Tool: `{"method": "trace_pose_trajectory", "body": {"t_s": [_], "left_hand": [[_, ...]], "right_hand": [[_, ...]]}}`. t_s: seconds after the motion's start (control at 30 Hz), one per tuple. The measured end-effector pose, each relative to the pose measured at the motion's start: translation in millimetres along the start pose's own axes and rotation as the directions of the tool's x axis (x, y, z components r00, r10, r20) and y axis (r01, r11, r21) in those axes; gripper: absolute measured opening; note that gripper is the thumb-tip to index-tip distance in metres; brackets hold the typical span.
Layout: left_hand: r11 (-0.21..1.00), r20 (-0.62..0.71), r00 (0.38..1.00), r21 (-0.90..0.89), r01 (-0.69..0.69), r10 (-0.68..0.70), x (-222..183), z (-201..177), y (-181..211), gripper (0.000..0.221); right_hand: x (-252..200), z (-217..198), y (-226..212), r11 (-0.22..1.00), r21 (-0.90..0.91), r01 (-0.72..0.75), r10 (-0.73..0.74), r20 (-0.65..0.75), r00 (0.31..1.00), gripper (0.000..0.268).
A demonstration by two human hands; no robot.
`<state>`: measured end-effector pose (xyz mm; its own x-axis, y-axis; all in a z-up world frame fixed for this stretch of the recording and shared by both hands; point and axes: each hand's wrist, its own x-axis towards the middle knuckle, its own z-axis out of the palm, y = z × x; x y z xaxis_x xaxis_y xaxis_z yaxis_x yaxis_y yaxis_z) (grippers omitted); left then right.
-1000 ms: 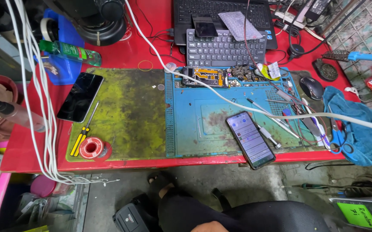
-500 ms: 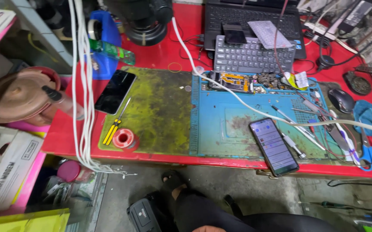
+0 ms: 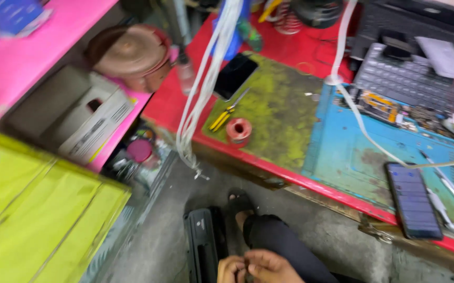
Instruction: Assembling a portable speaker by placing internal components into the casing and securing it with screws using a screwdriver.
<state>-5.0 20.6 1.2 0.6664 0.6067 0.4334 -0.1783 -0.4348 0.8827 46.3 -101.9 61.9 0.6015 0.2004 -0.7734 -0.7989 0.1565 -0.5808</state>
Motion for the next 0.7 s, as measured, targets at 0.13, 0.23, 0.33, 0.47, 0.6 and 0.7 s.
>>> {"method": "trace_pose_trajectory", "body": {"t_s": [0.13, 0.23, 0.33, 0.47, 0.6, 0.7], "left_hand": [[0.991, 0.071, 0.993, -0.091, 0.099, -0.092, 68.1, -59.4, 36.7, 0.011], [0.995, 0.105, 0.994, -0.102, 0.007, 0.003, 101.7, -103.7, 47.8, 0.012], [0.988, 0.012, 0.996, -0.133, -0.083, 0.085, 122.3, -131.0, 63.8, 0.01], [0.974, -0.144, 0.974, -0.125, -0.191, 0.172, 114.3, -136.7, 59.6, 0.007], [0.956, -0.103, 0.974, -0.192, -0.22, 0.204, 107.0, -138.6, 52.1, 0.016], [0.936, -0.112, 0.977, -0.285, -0.205, 0.18, 102.3, -140.8, 48.1, 0.023]], "right_hand": [[-28.7, 51.1, -107.3, 0.225, -0.629, 0.744, -0.603, 0.51, 0.613, 0.041], [-35.7, 99.2, -203.9, -0.381, -0.623, 0.683, -0.528, 0.753, 0.392, 0.036], [15.8, 145.7, -270.6, -0.734, -0.426, 0.528, -0.414, 0.898, 0.15, 0.023], [53.6, 213.2, -309.6, -0.85, -0.525, 0.049, -0.334, 0.608, 0.721, 0.054], [63.8, 243.8, -309.0, -0.884, -0.424, -0.198, -0.344, 0.3, 0.89, 0.04], [83.9, 234.7, -309.3, -0.918, -0.324, -0.229, -0.342, 0.351, 0.872, 0.029]]}}
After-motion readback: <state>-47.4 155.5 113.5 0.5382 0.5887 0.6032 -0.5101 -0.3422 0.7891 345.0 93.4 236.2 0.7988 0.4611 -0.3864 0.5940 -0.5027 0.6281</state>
